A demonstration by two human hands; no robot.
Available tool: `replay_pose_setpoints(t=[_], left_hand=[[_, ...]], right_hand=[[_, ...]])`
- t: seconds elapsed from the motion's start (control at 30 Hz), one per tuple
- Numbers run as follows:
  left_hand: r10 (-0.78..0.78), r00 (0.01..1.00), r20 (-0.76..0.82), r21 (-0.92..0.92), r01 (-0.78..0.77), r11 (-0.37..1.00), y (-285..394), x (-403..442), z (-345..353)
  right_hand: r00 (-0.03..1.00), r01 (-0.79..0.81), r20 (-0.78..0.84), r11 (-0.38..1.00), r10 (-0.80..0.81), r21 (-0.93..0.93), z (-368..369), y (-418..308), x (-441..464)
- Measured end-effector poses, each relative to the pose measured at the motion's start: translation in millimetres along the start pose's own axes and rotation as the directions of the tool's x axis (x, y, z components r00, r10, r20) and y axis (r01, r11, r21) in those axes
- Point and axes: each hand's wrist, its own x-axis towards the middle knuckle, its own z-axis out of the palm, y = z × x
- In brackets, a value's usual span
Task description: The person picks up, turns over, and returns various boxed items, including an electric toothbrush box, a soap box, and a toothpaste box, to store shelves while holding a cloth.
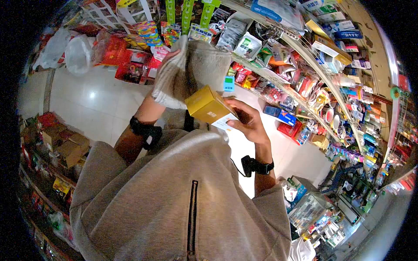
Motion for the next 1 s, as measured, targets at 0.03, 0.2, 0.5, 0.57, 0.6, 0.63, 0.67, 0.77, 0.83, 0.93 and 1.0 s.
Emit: replay_pose_setpoints(t=[0.03, 0.2, 0.5, 0.57, 0.6, 0.63, 0.67, 0.77, 0.83, 0.93, 1.0], left_hand=[[0.056, 0.996, -0.07, 0.014, -0.055, 0.998, 4.6, 1.4, 2.3], [-0.385, 0.92, -0.075, -0.491, 0.302, 0.817, 53.2, 8.7, 45.8], [-0.375, 0.912, -0.166, -0.568, 0.222, 0.792, 46.9, 7.5, 84.6], [-0.403, 0.895, -0.191, -0.561, 0.238, 0.793, 49.7, 2.9, 88.9], [-0.408, 0.893, -0.188, -0.561, 0.243, 0.792, 45.9, 2.5, 85.1], [-0.415, 0.894, -0.167, -0.544, 0.268, 0.795, 40.9, 3.3, 79.6], [-0.419, 0.895, -0.157, -0.537, 0.279, 0.797, 38.4, 2.9, 75.7], [-0.395, 0.91, -0.127, -0.537, 0.271, 0.799, 40.9, -3.1, 71.5], [-0.389, 0.904, -0.178, -0.54, 0.24, 0.806, 41.8, -7.9, 76.3], [-0.385, 0.895, -0.227, -0.536, 0.216, 0.816, 36.8, -15.4, 87.8], [-0.385, 0.895, -0.227, -0.521, 0.222, 0.824, 35.6, -18.6, 93.9]], right_hand=[[1.0, 0.004, -0.011, 1.0, -0.004, -0.009, 0.5, -0.8, 0.5], [0.95, 0.004, -0.294, 0.948, -0.103, -0.319, 22.4, -13.3, 16.3], [0.809, 0.04, -0.046, 0.134, -0.586, -0.99, 74.9, -38.5, 50.8], [0.806, 0.033, -0.04, 0.111, -0.59, -0.993, 77.8, -40.7, 53.1], [0.813, 0.021, -0.049, 0.113, -0.58, -0.993, 79.2, -43.2, 54.4], [0.819, 0.009, -0.056, 0.112, -0.571, -0.994, 79.2, -44.4, 55.7], [0.811, 0.021, -0.052, 0.117, -0.583, -0.993, 77.6, -43.1, 56.9], [0.819, -0.001, -0.093, 0.162, -0.566, -0.987, 76.9, -43.1, 56.9], [0.809, -0.009, -0.123, 0.199, -0.574, -0.98, 78.2, -42.7, 59.1], [0.79, -0.003, -0.137, 0.219, -0.598, -0.976, 82.8, -43.6, 64.6], [0.776, 0.013, -0.122, 0.209, -0.619, -0.978, 86.0, -48.9, 68.0]])
